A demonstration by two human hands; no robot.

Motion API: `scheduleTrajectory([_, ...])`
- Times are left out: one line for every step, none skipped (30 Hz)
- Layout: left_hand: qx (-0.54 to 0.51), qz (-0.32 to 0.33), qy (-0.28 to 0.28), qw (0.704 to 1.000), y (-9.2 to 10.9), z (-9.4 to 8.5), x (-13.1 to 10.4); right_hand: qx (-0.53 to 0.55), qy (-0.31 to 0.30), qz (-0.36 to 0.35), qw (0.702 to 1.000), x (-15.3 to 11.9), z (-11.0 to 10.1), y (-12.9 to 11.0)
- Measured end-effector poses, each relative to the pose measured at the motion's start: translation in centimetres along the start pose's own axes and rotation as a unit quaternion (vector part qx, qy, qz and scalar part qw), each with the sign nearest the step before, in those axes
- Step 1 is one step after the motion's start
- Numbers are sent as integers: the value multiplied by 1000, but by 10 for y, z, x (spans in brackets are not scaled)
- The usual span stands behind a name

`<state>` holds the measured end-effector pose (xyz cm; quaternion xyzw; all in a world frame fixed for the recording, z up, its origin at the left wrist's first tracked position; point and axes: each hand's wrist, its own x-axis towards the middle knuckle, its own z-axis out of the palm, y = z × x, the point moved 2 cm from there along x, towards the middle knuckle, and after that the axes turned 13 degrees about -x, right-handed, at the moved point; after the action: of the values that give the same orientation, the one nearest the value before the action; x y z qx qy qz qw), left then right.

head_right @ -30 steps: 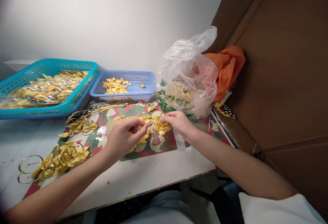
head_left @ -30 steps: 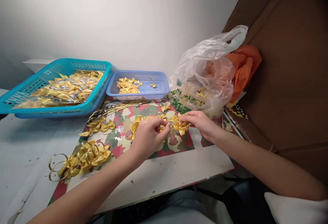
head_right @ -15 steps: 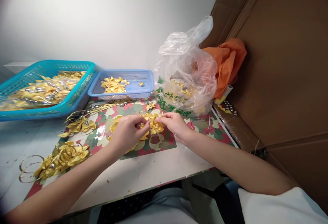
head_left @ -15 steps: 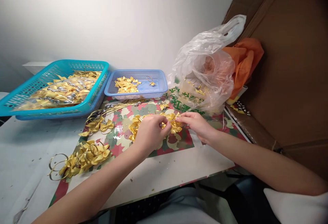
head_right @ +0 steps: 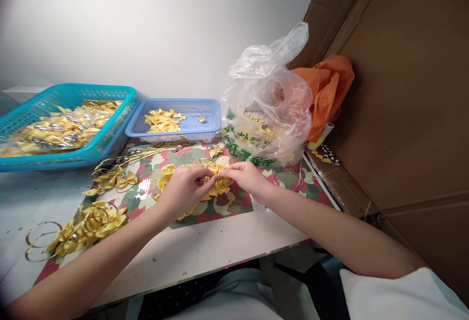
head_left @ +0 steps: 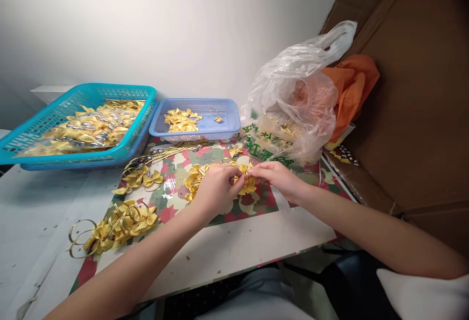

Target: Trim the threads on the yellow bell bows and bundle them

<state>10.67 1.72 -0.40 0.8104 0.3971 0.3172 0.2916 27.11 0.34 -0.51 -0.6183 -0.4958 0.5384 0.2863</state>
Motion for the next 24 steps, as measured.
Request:
scheduleTrajectory([-2, 3, -6, 1000, 0, -1, 1, -9, -2, 4, 1000, 1, -1, 0])
scheduleTrajectory([-4, 5, -12, 1000, -1, -1, 1, -18, -3, 10, 1000, 2, -2, -1])
scheduleTrajectory([-7, 7, -17, 1000, -1, -2, 1, -27, -6, 14, 1000, 3, -3, -2])
scheduleTrajectory([-10, 8, -21, 1000, -1, -2, 2, -35, -8, 16, 999, 3, -4, -3])
scheduleTrajectory([-13, 9, -24, 1000, -1, -3, 2, -42, -9, 18, 999, 4, -5, -4])
scheduleTrajectory([-15, 10, -25, 1000, -1, -4, 1, -46, -9, 18, 999, 4, -7, -5])
scheduleTrajectory([-18, 11, -23, 1000, -1, -5, 1, -51, -9, 17, 998, 3, -9, -6])
scheduleTrajectory([-24, 12, -17, 999, 0, -7, 0, -63, -9, 15, 998, 3, -11, -7])
scheduleTrajectory([-34, 12, -9, 999, 0, -8, -1, -82, -14, 9, 997, 1, -13, -9])
scheduleTrajectory([-47, 10, 3, 999, -1, -11, -3, -108, -19, -2, 994, 0, -16, -11])
scheduleTrajectory([-63, 4, 18, 998, -2, -13, -4, -142, -23, -19, 989, -2, -19, -13])
scheduleTrajectory([-82, -4, 35, 996, -4, -16, -6, -185, -22, -41, 982, -4, -22, -17])
scheduleTrajectory([-104, -14, 51, 993, -6, -19, -8, -230, -15, -68, 971, -6, -25, -21])
scheduleTrajectory([-129, -24, 66, 989, -8, -22, -10, -273, -3, -97, 957, -9, -28, -26])
scheduleTrajectory([-157, -33, 81, 984, -11, -25, -12, -310, 11, -124, 942, -12, -30, -31])
scheduleTrajectory([-188, -39, 93, 977, -14, -28, -13, -340, 23, -148, 928, -15, -32, -37])
scheduleTrajectory([-220, -45, 102, 969, -16, -30, -15, -361, 31, -166, 917, -17, -33, -42])
scheduleTrajectory([-248, -50, 110, 961, -18, -33, -16, -374, 35, -180, 909, -20, -33, -48])
scheduleTrajectory([-270, -55, 118, 954, -20, -35, -17, -381, 39, -191, 904, -22, -33, -53])
scheduleTrajectory([-288, -59, 125, 948, -22, -37, -17, -383, 46, -202, 900, -23, -33, -58])
scheduleTrajectory([-302, -62, 134, 942, -23, -39, -18, -383, 54, -214, 897, -24, -32, -63])
scheduleTrajectory([-314, -64, 141, 937, -23, -40, -18, -380, 63, -231, 893, -25, -30, -67])
scheduleTrajectory([-323, -62, 147, 933, -23, -40, -18, -377, 73, -250, 889, -26, -28, -72])
scheduleTrajectory([-328, -55, 150, 931, -23, -40, -19, -375, 80, -272, 883, -26, -24, -77])
